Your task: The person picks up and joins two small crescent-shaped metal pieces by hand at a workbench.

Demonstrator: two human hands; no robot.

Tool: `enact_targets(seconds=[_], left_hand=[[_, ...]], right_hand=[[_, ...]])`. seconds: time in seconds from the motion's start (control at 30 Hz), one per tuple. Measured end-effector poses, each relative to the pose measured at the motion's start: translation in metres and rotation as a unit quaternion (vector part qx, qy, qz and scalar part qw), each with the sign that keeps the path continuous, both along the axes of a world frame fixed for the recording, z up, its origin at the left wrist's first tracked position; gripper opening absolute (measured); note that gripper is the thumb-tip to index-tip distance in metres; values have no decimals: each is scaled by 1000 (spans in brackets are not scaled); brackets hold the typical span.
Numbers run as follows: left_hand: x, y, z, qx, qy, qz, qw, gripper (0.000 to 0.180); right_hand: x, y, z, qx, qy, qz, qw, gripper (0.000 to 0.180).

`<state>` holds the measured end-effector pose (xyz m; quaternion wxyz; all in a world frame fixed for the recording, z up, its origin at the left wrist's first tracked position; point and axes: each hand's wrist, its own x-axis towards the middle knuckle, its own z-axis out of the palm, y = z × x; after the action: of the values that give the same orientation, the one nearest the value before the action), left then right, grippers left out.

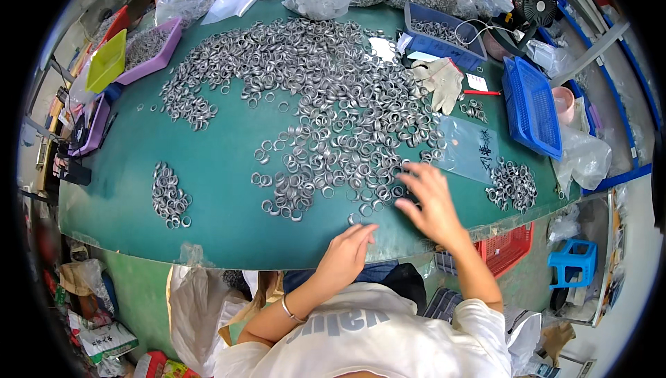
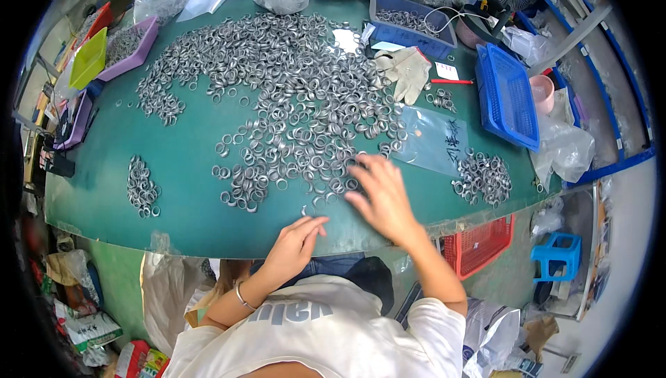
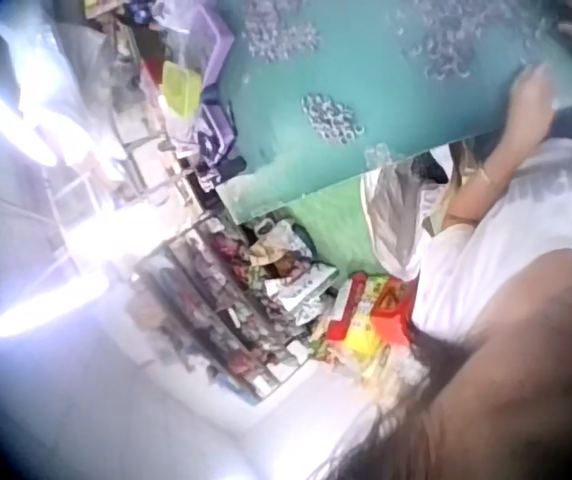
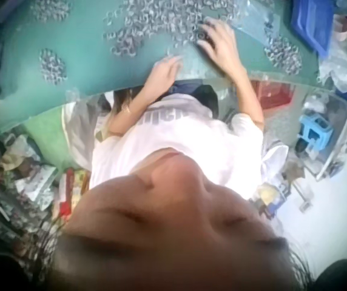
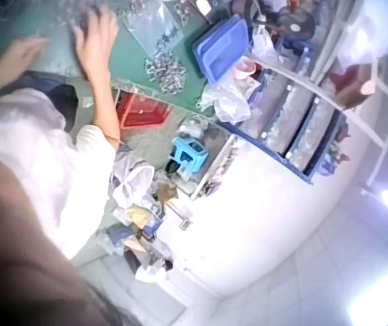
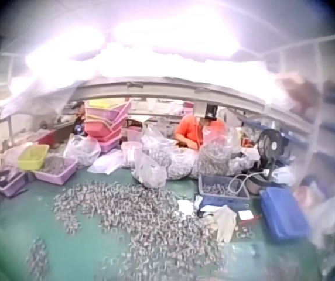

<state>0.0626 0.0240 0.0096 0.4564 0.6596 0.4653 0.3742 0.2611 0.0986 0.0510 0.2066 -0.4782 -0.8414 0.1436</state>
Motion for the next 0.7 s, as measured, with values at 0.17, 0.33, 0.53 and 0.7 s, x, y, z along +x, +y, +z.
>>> enact_targets(seconds=[0.17,0.33,0.53,0.7], left_hand=[[3,5,3,20,94,23,995,27],[-16,3,0,36,133,107,985,27],[-41,8,-7,82,121,178,973,26],[-45,-4,2,-173,-201,140,954,24]], right_hand=[[-35,-39,-38,-45,-24,-67,996,57],[-79,-44,-55,-30,36,-98,994,61],[-93,-36,-36,-34,178,-4,983,46],[-17,2,-34,132,-61,-251,957,19]])
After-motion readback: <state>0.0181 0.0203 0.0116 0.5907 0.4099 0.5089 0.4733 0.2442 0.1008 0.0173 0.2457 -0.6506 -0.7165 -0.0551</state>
